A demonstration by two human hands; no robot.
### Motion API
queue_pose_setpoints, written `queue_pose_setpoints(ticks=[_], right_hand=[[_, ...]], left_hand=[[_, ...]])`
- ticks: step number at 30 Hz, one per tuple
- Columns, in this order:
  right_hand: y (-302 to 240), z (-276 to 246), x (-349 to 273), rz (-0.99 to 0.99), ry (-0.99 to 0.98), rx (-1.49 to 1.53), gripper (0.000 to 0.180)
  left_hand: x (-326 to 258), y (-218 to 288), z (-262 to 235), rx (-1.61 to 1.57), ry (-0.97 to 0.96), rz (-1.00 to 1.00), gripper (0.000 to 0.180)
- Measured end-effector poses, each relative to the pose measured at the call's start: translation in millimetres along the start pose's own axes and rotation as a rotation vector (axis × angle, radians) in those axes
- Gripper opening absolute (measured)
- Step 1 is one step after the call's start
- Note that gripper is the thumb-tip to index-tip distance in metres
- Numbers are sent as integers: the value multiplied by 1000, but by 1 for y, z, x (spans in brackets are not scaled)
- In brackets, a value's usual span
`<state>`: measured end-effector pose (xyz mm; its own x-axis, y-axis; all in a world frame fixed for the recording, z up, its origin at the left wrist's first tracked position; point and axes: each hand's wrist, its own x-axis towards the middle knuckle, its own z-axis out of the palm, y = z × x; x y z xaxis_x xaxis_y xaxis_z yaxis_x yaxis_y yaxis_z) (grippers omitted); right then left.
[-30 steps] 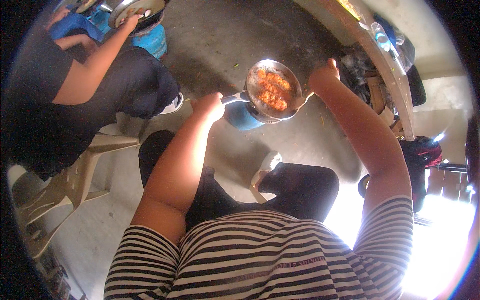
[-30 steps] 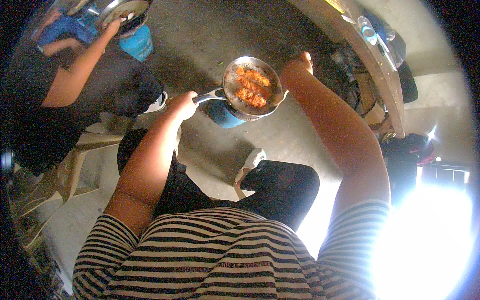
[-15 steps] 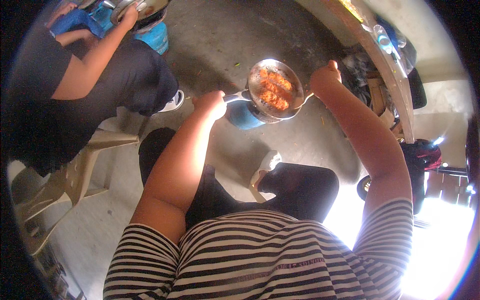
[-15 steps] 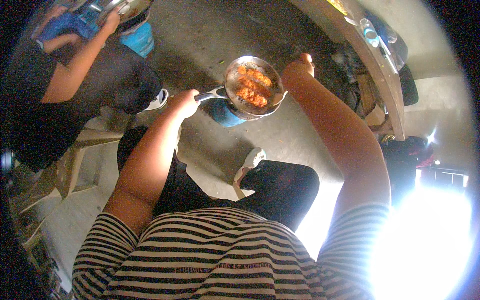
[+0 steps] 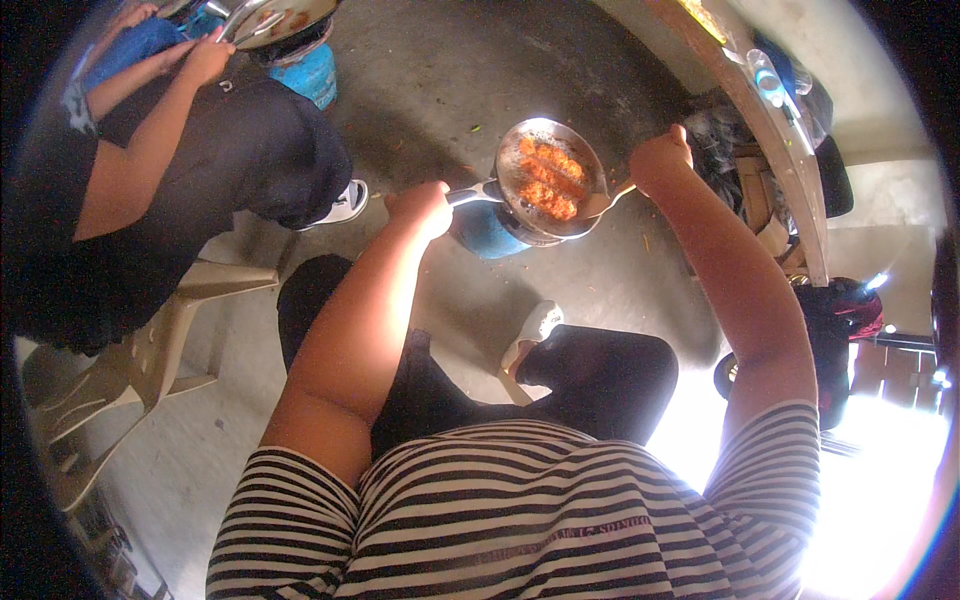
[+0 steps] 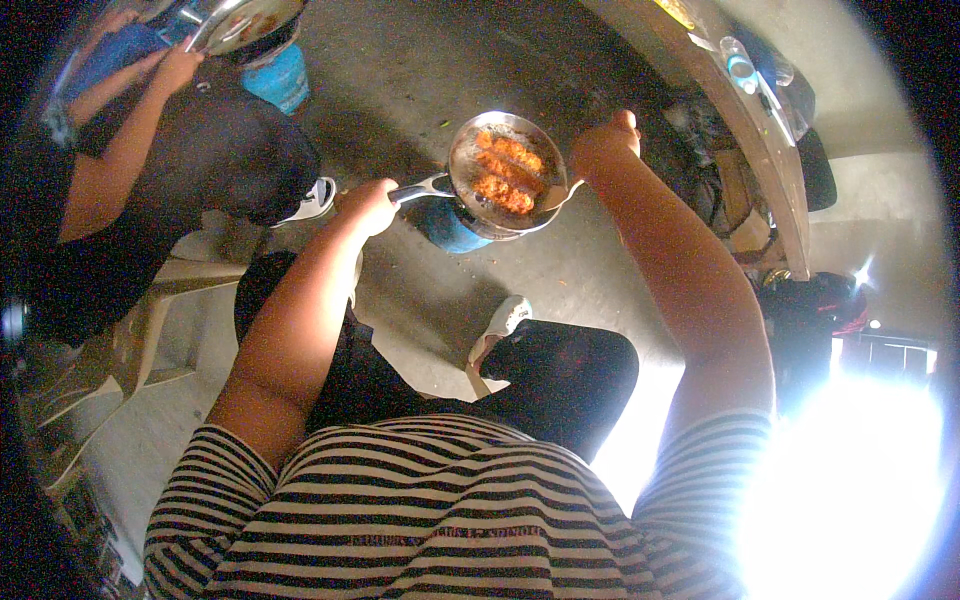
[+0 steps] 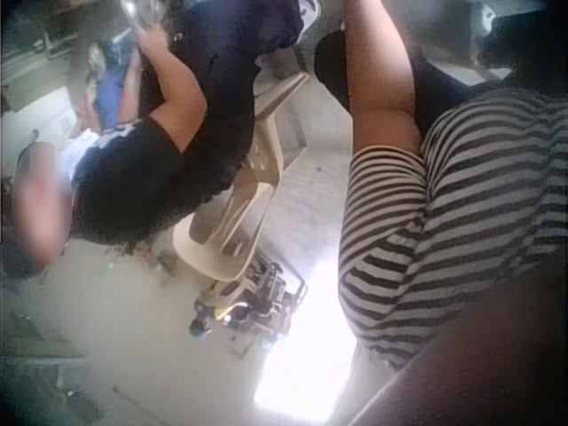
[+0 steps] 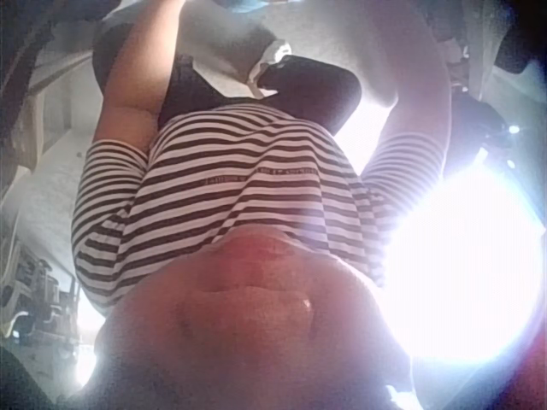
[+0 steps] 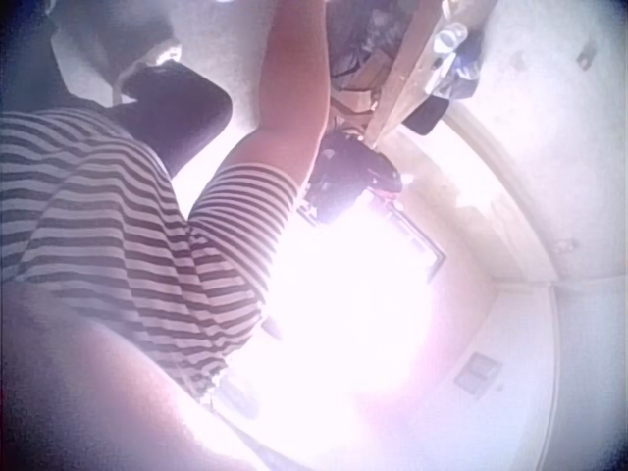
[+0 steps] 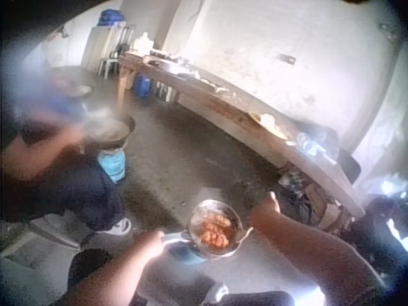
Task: The person fries breaded food items in a pan placed on a portable gas burner. They use a wooden spatula to turn the items over in the hot oil and occasionally shake the pan to distribute the heat. Another person sits nearby, also cooking in a separate pan.
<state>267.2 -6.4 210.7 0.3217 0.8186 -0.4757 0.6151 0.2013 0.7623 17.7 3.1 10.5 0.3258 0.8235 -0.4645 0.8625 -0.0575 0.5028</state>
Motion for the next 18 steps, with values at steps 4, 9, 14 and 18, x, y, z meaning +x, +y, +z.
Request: queue_pose_setpoints(ticks=[4, 9, 14, 18], right_hand=[[-1, 23, 12, -6, 93, -64, 23], [-1, 11, 7, -43, 105, -36, 22], [-11, 21, 18, -33, 140, -72, 20], [-19, 14, 14, -63, 155, -109, 20]], left_hand=[[3, 0, 4, -8, 12, 18, 31], [2, 0, 1, -4, 2, 8, 32], [-5, 4, -3, 17, 4, 2, 31], [-13, 11, -10, 28, -1, -28, 32]])
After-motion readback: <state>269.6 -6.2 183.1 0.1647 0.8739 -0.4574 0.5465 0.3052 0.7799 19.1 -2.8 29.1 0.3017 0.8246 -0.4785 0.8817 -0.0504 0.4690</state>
